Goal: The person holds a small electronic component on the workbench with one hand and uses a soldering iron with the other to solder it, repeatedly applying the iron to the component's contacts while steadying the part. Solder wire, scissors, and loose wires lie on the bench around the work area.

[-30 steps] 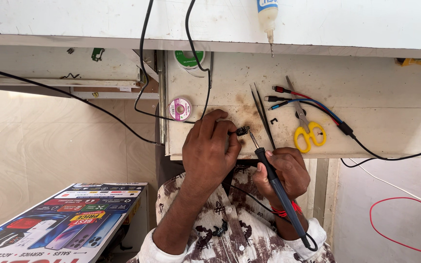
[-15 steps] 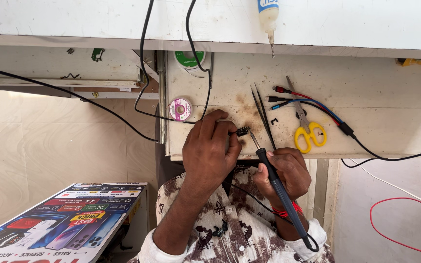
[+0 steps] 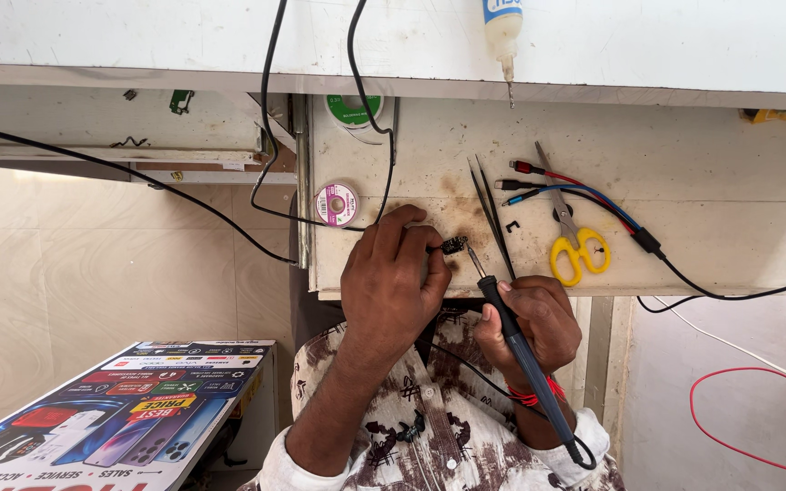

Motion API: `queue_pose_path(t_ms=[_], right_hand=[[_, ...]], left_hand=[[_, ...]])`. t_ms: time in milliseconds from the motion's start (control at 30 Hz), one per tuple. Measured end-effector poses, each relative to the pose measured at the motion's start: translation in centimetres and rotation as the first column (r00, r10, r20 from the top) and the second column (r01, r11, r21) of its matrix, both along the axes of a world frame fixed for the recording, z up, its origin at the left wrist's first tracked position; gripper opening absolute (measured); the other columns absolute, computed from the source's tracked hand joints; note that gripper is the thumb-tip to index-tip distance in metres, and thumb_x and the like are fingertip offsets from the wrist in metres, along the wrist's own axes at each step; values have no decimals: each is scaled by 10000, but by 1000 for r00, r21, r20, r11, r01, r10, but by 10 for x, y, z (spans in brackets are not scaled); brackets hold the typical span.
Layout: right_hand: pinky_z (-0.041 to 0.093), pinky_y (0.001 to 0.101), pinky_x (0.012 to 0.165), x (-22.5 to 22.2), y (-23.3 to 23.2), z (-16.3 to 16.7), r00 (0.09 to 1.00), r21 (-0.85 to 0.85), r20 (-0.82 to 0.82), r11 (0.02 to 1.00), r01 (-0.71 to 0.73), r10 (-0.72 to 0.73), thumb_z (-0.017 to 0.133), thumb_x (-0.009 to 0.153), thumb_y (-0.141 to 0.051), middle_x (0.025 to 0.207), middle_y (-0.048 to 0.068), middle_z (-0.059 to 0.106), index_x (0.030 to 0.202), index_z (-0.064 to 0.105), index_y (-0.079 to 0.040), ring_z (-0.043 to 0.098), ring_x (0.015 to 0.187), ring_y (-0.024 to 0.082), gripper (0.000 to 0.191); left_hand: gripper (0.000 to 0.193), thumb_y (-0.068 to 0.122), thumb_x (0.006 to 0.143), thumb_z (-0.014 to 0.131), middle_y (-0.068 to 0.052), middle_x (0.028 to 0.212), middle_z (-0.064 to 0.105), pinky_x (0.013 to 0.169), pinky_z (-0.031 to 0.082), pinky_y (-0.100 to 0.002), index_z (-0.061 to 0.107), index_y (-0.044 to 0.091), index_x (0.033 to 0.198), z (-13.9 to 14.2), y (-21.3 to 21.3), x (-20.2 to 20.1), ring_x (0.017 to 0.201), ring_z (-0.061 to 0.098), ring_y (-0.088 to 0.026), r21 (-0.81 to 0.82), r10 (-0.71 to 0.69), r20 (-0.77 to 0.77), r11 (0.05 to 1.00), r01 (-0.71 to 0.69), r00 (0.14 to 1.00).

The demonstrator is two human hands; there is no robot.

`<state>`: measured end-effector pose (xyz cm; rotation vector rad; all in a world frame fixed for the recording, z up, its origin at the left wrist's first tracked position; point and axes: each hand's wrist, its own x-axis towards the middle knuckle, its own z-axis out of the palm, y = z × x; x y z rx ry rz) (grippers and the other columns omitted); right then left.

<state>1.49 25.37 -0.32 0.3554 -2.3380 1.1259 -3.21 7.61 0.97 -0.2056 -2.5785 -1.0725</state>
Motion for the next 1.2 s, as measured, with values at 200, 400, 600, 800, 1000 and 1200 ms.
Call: queue_pose_path(t_ms=[200,400,600,800,1000,1200], right_hand=[[537,345,723,0,1,0,1000,-1,-4,1000,-8,8,758,811,-27,727,91,647,975,650,23,663,802,266,202],[535,343,719,0,0,-1,1000,3,1,1000,3,-3,754,810,-24,736,98,648,963,644,20,662,799,265,193],[537,342,722,1,0,-1,1000,-2,9,1000,9,-9,754,805,-18,743,100,651,963,643,24,663,805,270,197],[539,340,721,1,0,-1,1000,-10,8,1000,12,-12,746,801,-12,748,105,653,951,636,21,664,808,271,188],[536,342,725,1,0,-1,1000,-12,10,1000,4,-4,740,805,-8,728,91,636,946,636,21,658,798,265,177],[536,345,732,0,0,-1,1000,-11,5,1000,-1,1,745,808,-16,727,90,635,952,637,21,657,798,266,183]], left_hand=[[149,62,801,762,-75,1157,680,789,598,-355,694,71,933,-2,0,0,975,703,-227,0,1,-13,1000,-1,1000],[150,66,802,762,-75,1159,678,801,599,-356,691,72,935,-1,0,-1,988,703,-230,-4,0,-17,1000,0,1000],[149,68,804,765,-76,1162,678,795,598,-357,691,70,934,-1,0,0,977,702,-230,-6,-2,-8,1000,2,1000],[147,70,803,768,-75,1161,679,790,596,-358,693,74,929,-1,0,0,965,701,-226,-3,-4,9,1000,4,1000],[157,72,806,767,-74,1166,673,801,599,-358,690,73,942,-1,-1,0,983,702,-229,-5,-5,-8,1000,5,1000],[162,72,809,768,-77,1168,675,793,594,-360,691,69,951,-1,-1,1,972,698,-229,2,-14,8,1000,14,1000]])
